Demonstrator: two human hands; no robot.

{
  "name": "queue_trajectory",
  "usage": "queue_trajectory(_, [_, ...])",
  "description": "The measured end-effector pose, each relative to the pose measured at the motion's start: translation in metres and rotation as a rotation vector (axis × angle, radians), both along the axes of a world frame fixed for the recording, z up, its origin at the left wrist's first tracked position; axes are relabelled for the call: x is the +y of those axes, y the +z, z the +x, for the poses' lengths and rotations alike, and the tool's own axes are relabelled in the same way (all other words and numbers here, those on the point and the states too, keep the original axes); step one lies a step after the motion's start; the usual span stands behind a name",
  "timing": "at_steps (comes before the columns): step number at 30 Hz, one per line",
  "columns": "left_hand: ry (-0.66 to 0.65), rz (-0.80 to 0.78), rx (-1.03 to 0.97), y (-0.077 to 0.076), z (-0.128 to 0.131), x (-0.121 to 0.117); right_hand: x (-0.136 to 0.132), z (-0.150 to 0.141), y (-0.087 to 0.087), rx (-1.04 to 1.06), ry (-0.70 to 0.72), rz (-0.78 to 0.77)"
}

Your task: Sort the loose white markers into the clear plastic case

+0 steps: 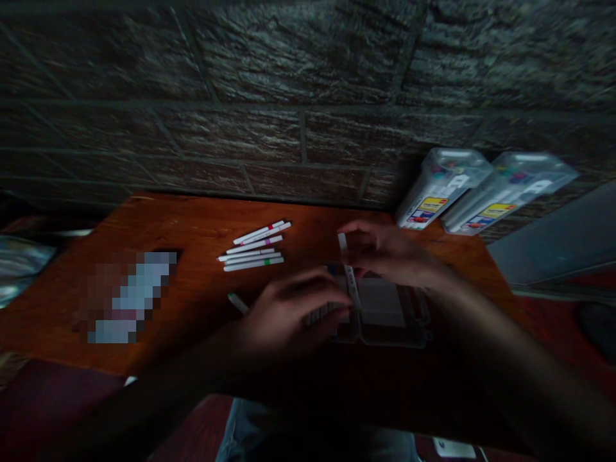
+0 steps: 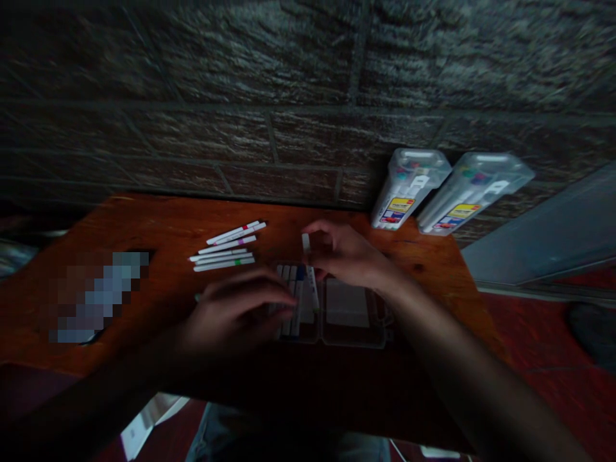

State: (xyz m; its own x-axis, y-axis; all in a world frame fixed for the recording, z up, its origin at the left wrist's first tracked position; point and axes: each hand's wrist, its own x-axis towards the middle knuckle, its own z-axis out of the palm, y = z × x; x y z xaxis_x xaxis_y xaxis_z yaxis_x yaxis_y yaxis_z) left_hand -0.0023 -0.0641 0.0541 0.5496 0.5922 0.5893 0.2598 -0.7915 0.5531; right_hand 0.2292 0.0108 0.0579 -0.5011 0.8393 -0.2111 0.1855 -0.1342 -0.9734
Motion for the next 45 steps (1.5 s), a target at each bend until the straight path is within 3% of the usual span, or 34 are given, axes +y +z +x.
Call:
queue_trajectory(5, [0.056,0.157,0.187,-0.03,0.002,-0.039,0.002,-0.007,-0.019,-0.064,0.024,-0.147])
queue_trajectory(11, [0.125,0.355,0.318,-0.052,0.003,-0.043,0.006,-0.005,-0.033,-0.111,0.06,-0.147])
queue_trajectory(23, [0.123,0.486,0.463,-0.055,0.001,-0.039,0.011,-0.002,-0.039,-0.154,0.11,-0.116])
queue_trajectory(34, [0.131,0.46,0.392,-0.061,0.003,-0.038,0.007,-0.001,-0.024,-0.423,0.199,0.143])
queue_trajectory(45, [0.111,0.429,0.432,-0.07,0.001,-0.039,0.006,-0.004,-0.024,-0.628,0.186,0.369])
